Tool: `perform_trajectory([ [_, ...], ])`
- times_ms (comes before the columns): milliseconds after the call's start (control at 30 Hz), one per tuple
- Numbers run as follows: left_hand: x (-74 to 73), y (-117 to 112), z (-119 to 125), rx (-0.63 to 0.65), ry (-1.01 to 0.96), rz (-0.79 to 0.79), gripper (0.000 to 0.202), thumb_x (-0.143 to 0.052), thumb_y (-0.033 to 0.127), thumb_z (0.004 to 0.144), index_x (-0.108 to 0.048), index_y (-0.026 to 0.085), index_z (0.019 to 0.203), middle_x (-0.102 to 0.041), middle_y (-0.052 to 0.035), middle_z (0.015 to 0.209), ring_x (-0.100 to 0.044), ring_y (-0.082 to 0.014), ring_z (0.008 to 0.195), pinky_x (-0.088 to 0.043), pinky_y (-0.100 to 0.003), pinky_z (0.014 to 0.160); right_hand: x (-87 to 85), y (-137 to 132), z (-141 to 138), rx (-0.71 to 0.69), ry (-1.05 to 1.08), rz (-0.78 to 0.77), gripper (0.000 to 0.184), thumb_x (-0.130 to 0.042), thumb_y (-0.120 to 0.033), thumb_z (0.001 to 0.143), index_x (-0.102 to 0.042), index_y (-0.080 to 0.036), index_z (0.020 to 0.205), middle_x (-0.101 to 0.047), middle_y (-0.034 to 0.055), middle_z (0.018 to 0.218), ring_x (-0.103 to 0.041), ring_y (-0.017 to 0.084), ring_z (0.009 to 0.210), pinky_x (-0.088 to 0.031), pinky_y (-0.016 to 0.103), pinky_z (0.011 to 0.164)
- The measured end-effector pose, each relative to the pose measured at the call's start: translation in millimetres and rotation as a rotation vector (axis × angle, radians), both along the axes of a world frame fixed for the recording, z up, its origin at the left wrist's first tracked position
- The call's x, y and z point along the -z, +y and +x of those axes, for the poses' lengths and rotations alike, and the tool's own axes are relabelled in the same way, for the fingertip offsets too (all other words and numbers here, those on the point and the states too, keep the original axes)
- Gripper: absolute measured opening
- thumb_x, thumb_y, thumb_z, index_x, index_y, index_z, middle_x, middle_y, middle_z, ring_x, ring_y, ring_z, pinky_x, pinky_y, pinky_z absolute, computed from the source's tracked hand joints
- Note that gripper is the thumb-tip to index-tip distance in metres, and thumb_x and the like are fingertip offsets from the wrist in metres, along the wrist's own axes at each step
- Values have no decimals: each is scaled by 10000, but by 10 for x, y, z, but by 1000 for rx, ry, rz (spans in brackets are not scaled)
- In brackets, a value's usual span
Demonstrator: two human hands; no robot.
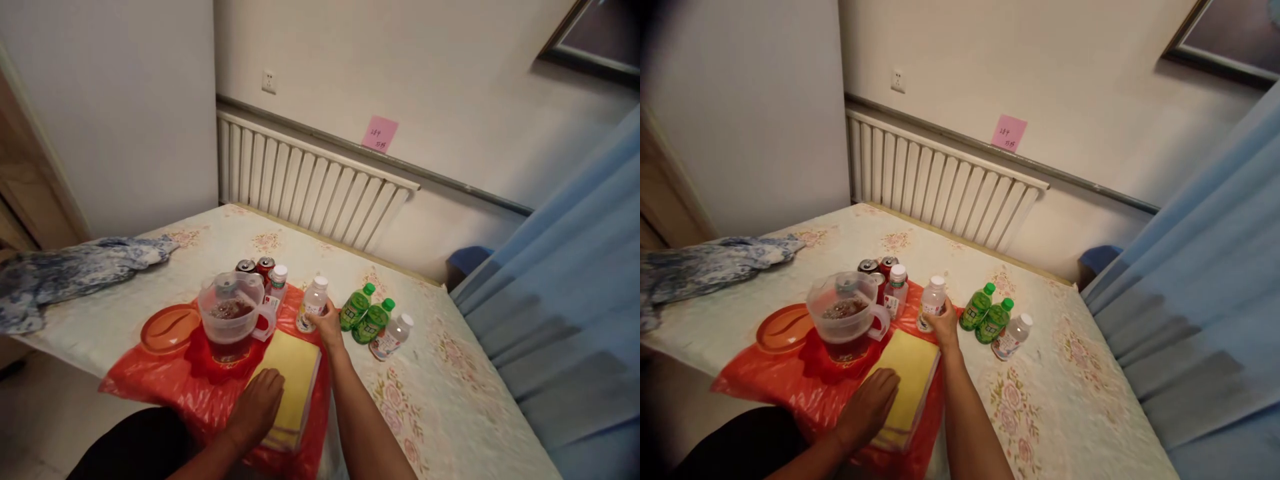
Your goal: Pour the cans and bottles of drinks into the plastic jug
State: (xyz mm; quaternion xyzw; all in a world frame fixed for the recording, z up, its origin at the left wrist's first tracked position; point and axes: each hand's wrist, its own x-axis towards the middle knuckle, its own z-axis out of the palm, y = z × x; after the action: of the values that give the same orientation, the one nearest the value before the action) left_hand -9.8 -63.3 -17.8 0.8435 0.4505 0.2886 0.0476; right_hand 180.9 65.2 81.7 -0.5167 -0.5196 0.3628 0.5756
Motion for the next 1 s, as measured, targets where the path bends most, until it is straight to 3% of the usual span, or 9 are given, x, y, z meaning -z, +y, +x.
perform_trajectory([
  [167, 60, 6, -14, -13, -27, 148, 215, -429, 143, 943, -598, 219, 1052, -662, -67, 1014, -619, -226, 945, -535, -379, 850, 47, 548, -140, -16, -15, 38, 522, -706, -297, 571, -628, -188, 1075, -717, 45, 1055, -656, 217, 887, -530, 318, 803],
  [467, 193, -5, -53, -32, 5, 183, 267, -434, 163, 918, -585, 254, 1119, -708, -72, 1070, -668, -245, 989, -567, -402, 872, 187, 1241, -398, 8, -12, 34, 551, -715, -291, 561, -614, -206, 1096, -718, 27, 1052, -647, 215, 915, -516, 306, 825],
  [767, 440, -1, -98, -41, 24, 243, 327, -402, 198, 922, -577, 276, 1188, -727, -89, 1070, -687, -258, 969, -600, -404, 812, 297, 1631, -555, 0, -45, 41, 518, -733, -296, 573, -621, -204, 1071, -718, 11, 1000, -638, 197, 854, -507, 291, 795],
  [1000, 394, 9, -105, -17, 49, 255, 287, -431, 205, 926, -574, 247, 1171, -730, -89, 1057, -688, -258, 964, -599, -396, 811, 376, 1728, -606, -11, -69, 35, 502, -737, -294, 580, -625, -202, 1061, -715, 15, 1015, -634, 193, 856, -504, 292, 803],
])
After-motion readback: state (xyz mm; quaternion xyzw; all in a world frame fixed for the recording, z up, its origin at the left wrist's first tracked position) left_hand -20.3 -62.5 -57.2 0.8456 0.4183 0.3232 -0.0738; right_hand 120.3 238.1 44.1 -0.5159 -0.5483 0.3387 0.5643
